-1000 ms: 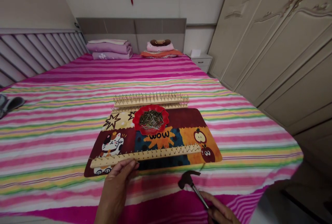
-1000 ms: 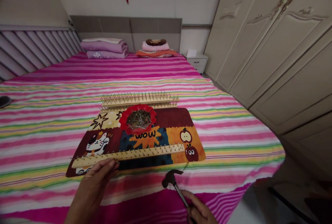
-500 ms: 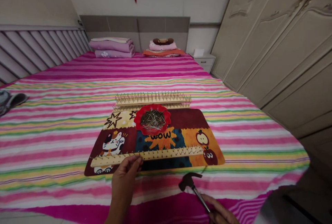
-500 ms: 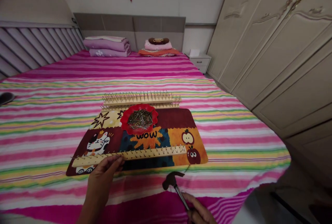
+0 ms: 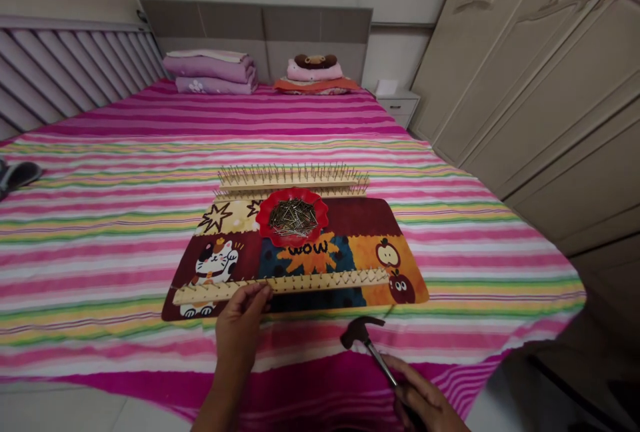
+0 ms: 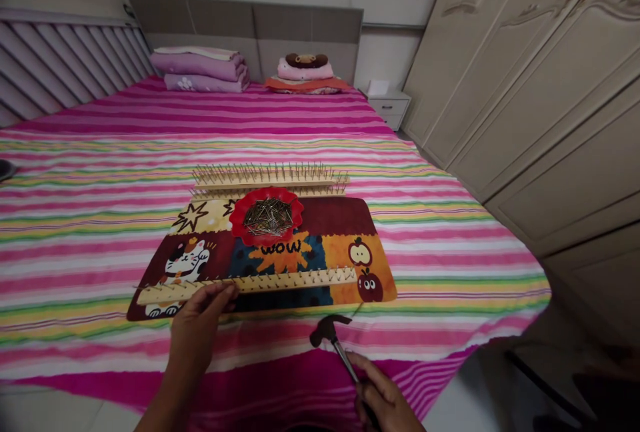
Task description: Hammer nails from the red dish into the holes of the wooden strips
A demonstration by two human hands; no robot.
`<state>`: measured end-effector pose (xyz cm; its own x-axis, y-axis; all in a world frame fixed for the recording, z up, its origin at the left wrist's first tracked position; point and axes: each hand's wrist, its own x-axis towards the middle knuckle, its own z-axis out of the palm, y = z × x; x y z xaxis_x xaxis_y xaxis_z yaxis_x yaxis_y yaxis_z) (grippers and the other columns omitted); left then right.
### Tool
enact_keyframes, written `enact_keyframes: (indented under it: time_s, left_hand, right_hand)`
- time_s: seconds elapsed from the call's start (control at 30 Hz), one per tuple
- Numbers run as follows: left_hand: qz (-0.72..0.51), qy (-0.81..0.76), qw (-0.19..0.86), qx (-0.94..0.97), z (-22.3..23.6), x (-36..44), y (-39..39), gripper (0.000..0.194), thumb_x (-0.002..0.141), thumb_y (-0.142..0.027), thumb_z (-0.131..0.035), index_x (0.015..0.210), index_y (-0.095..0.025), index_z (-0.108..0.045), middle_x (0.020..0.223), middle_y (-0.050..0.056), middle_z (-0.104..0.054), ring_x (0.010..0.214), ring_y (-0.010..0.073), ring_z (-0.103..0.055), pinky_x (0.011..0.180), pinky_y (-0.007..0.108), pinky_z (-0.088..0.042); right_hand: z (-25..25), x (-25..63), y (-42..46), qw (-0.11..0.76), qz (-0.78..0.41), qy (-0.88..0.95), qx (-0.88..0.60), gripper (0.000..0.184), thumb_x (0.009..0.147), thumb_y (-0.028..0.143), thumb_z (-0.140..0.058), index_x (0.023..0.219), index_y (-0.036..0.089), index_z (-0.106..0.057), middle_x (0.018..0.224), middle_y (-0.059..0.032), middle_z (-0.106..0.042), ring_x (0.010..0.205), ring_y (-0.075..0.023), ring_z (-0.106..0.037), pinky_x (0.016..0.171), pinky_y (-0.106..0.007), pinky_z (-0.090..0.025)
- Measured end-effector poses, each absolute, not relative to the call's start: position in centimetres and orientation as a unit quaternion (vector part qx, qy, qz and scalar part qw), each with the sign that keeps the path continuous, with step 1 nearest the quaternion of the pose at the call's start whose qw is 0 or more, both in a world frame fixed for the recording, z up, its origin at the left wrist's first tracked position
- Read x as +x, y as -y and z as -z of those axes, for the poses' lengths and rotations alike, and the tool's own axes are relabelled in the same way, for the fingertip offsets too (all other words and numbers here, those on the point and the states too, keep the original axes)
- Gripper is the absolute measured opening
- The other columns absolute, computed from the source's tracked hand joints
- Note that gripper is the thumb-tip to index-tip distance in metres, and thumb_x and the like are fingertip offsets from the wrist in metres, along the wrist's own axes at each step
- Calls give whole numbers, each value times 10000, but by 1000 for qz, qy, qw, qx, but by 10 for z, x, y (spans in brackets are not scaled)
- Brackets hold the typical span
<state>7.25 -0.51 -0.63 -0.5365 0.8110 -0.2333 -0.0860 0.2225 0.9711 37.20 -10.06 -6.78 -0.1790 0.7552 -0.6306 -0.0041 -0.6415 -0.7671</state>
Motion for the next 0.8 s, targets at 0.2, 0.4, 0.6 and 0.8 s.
enact_keyframes:
  time_s: [0.2,0.4,0.6,0.8]
  left_hand:
    - [-561,-669,399,280,7,78,4,359,549,-432,-742,770,-157,-675,674,18,-678,642,136,-618,587,228,-515]
    - [-524,-706,359,314,5,86,4,330,576,-444,-706,776,-183,-680,629,3,-670,590,134,-605,555,221,-486]
    - [-501,-720,330,350,9,86,4,280,611,-448,-682,771,-219,-682,678,4,-697,663,166,-649,620,241,-502]
    - [-490,-720,315,377,19,84,4,266,622,-458,-668,772,-239,-685,755,12,-717,718,188,-658,682,269,-497]
  right_hand:
    - [72,372,103,289,-694,326,-573,645,810,468,-461,1369,160,-370,506,90,-462,294,-33,-260,309,-150,-121]
    - [77,373,104,289,-695,314,-578,671,789,483,-482,1372,170,-368,514,84,-478,299,-33,-269,304,-146,-113]
    - [69,370,103,299,-694,325,-569,653,798,495,-489,1360,175,-401,481,94,-431,315,-37,-234,337,-155,-127]
    - [77,374,103,283,-702,329,-565,741,776,565,-507,1377,152,-379,501,88,-390,336,-57,-255,340,-182,-115]
